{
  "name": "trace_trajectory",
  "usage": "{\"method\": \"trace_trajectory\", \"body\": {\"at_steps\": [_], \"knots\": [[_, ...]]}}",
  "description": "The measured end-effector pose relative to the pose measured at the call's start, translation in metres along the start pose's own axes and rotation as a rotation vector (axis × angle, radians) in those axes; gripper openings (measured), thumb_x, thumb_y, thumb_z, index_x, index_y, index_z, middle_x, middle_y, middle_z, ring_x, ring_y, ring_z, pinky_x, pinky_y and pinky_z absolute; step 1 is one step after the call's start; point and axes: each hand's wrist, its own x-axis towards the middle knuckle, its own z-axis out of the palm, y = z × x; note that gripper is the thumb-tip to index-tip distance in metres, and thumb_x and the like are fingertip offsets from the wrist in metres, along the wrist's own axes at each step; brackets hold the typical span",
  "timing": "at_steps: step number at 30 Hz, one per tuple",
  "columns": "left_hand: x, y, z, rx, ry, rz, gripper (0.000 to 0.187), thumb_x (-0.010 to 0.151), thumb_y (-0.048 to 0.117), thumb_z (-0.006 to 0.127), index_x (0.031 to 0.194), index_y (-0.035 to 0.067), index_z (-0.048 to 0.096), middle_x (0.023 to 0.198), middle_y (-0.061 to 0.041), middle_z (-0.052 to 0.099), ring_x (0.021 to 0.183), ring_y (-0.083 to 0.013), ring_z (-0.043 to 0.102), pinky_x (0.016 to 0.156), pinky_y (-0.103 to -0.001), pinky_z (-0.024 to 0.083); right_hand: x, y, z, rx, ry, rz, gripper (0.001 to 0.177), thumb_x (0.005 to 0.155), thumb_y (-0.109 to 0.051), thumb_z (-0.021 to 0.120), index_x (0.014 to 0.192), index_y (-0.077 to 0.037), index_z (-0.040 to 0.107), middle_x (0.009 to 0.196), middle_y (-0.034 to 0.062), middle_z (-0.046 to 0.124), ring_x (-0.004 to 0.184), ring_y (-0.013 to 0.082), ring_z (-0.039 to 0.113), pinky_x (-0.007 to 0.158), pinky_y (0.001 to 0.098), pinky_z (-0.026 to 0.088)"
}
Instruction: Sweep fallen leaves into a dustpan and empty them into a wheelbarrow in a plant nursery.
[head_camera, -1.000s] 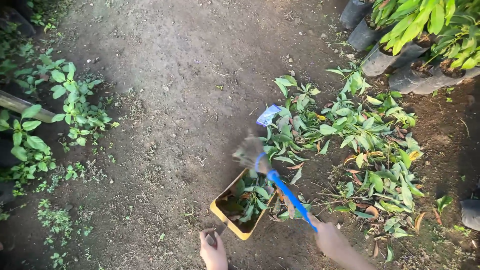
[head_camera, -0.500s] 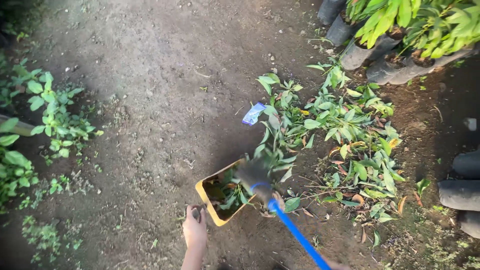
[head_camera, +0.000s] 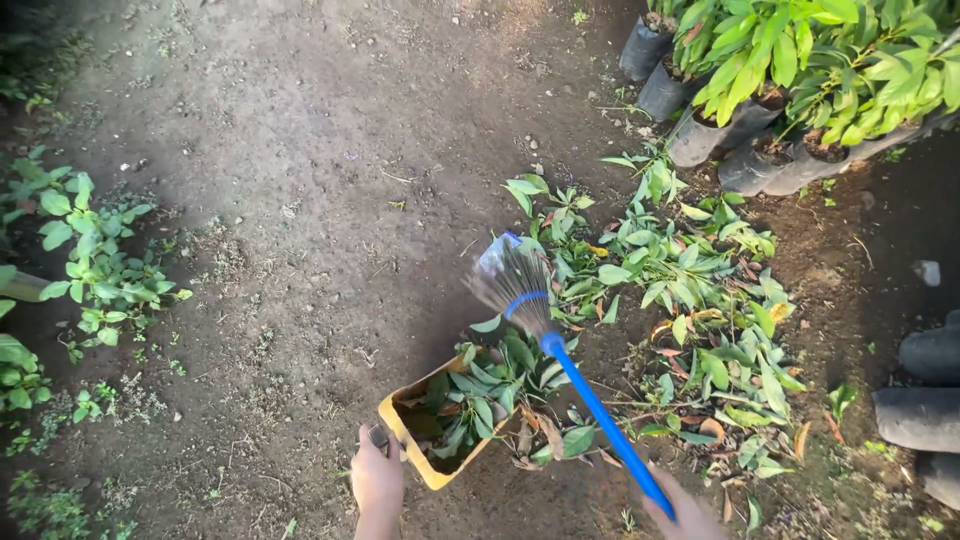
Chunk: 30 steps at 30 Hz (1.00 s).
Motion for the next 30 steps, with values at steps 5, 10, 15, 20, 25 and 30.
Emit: {"method": "trace_trajectory", "body": {"at_steps": [5,10,15,20,25,30], "knots": [[0.014,0.003,-0.002,0.044,-0.034,-0.033,0.038,0.096,0.034,0.063,0.128,0.015,0.054,0.097,-0.018,0.078,0.089,-0.0375,0.077,0.078,-0.047,0.061,0.117,-0.197,-0.038,0.001,0.080,-0.119,0.059,0.092,-0.026,0.066,0.148,-0.023,0.050,0.085,0.0229,0.075,0.074,0.0357,0.075,0.072,0.0446,0.058],[0.025,-0.013,0.007,0.000,0.012,0.035,0.034,0.096,0.035,0.066,0.123,0.016,0.059,0.095,-0.015,0.079,0.089,-0.0313,0.079,0.076,-0.042,0.063,0.169,-0.226,-0.026,-0.145,0.165,-0.288,0.059,0.090,-0.021,0.065,0.147,-0.020,0.048,0.093,0.0219,0.074,0.088,0.0422,0.073,0.081,0.0521,0.059],[0.037,-0.028,0.015,-0.001,0.049,-0.001,0.032,0.092,0.035,0.068,0.123,0.026,0.063,0.095,-0.009,0.081,0.089,-0.0273,0.081,0.076,-0.041,0.064,0.149,-0.169,-0.052,-0.386,0.164,-0.068,0.060,0.097,-0.022,0.053,0.155,-0.018,0.039,0.093,0.0271,0.074,0.091,0.0439,0.074,0.085,0.0568,0.058],[0.026,-0.019,0.005,0.066,0.030,-0.060,0.036,0.095,0.036,0.069,0.128,0.023,0.062,0.094,-0.013,0.080,0.089,-0.0317,0.079,0.077,-0.043,0.062,0.153,-0.050,-0.066,-0.360,0.225,0.059,0.058,0.095,-0.026,0.056,0.152,-0.022,0.044,0.086,0.0252,0.073,0.083,0.0423,0.074,0.079,0.0545,0.059],[0.022,-0.025,0.004,-0.073,0.084,0.027,0.041,0.093,0.029,0.068,0.130,0.013,0.059,0.093,-0.017,0.078,0.089,-0.0343,0.078,0.077,-0.044,0.061,0.080,-0.020,-0.072,0.022,0.063,0.209,0.059,0.098,-0.025,0.055,0.156,-0.026,0.045,0.073,0.0269,0.071,0.065,0.0421,0.071,0.069,0.0552,0.059],[0.017,-0.016,-0.010,-0.159,0.019,0.048,0.029,0.096,0.023,0.066,0.121,0.009,0.060,0.095,-0.018,0.077,0.090,-0.0342,0.077,0.077,-0.045,0.059,0.022,-0.020,-0.067,0.103,-0.115,0.378,0.060,0.104,-0.027,0.052,0.163,-0.029,0.040,0.090,0.0350,0.073,0.081,0.0499,0.074,0.074,0.0539,0.058]]}}
